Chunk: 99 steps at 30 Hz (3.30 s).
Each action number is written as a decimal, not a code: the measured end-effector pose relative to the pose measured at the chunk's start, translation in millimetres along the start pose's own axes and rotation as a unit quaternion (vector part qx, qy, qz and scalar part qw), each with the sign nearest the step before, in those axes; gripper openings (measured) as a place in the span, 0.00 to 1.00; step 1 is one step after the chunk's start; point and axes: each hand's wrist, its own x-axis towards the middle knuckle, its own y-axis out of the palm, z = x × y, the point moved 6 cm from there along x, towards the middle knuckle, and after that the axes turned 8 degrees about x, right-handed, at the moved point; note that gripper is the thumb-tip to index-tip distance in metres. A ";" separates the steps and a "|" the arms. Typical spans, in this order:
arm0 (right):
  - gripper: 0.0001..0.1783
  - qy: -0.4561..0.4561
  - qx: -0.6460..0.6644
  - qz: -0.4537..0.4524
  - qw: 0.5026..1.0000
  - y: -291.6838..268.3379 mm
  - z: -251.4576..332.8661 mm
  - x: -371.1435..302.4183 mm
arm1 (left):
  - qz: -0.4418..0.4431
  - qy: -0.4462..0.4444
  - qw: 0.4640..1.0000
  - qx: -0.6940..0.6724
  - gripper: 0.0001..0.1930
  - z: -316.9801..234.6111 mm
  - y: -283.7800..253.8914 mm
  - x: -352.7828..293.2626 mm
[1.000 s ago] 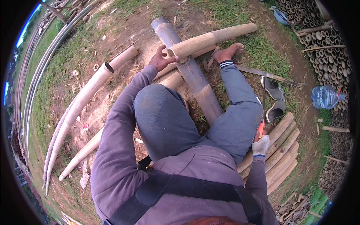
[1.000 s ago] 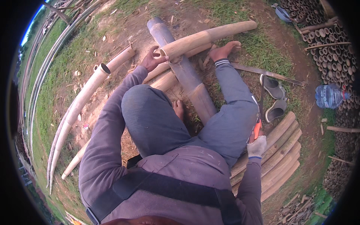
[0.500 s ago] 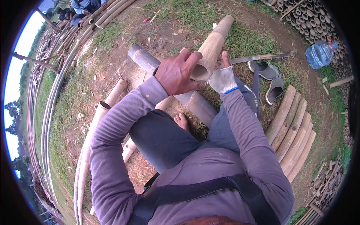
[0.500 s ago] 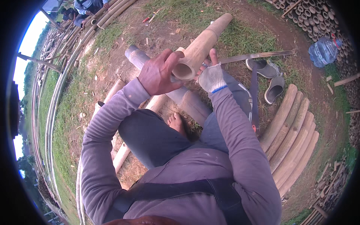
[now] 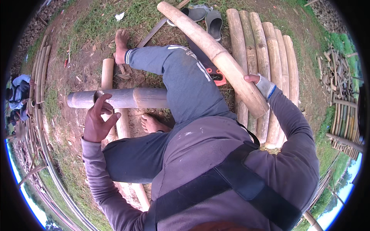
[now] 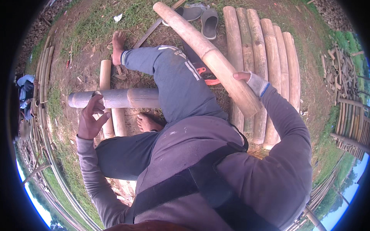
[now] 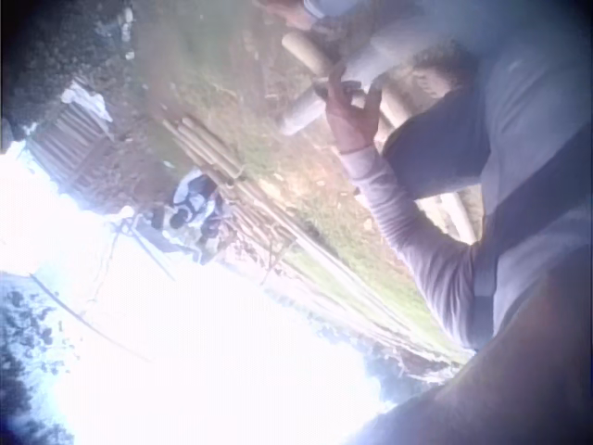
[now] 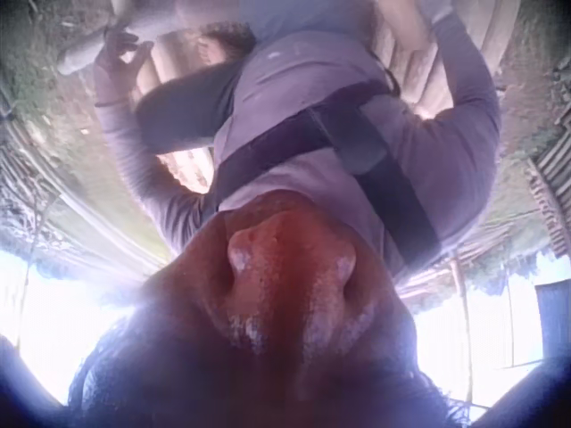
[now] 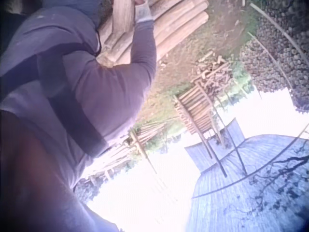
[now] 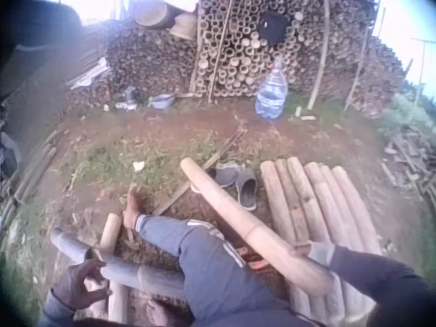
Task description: The person sits on the ground and uses a hand saw to cut long bamboo poles into shorter sections. They position each pole on a support log, saw through it, and then move the cut pieces aside.
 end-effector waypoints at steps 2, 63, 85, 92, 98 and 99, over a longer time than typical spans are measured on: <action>0.40 0.021 -0.090 -0.074 0.993 -35.6 -31.9 -33.3 | 0.014 -0.017 1.000 0.004 0.34 2.5 1.6 0.9; 0.43 -0.102 -0.453 -0.760 0.455 -255.9 -39.6 -165.5 | -0.027 -0.176 0.967 0.182 0.31 48.1 -5.0 -42.0; 0.35 -0.339 -0.816 -0.133 0.449 330.7 52.8 282.7 | -0.043 -0.292 0.936 0.194 0.29 21.1 -22.7 -125.6; 0.31 -0.381 -0.782 -0.119 0.479 313.8 49.0 310.7 | 0.000 -0.301 0.935 0.189 0.31 57.6 -23.5 -115.5; 0.29 -0.386 -0.782 -0.139 0.470 324.0 50.0 300.7 | -0.030 -0.263 0.945 0.192 0.27 69.1 -23.9 -88.7; 0.28 -0.389 -0.781 -0.138 0.469 323.5 50.8 302.1 | -0.037 -0.251 0.948 0.194 0.27 69.0 -24.8 -85.7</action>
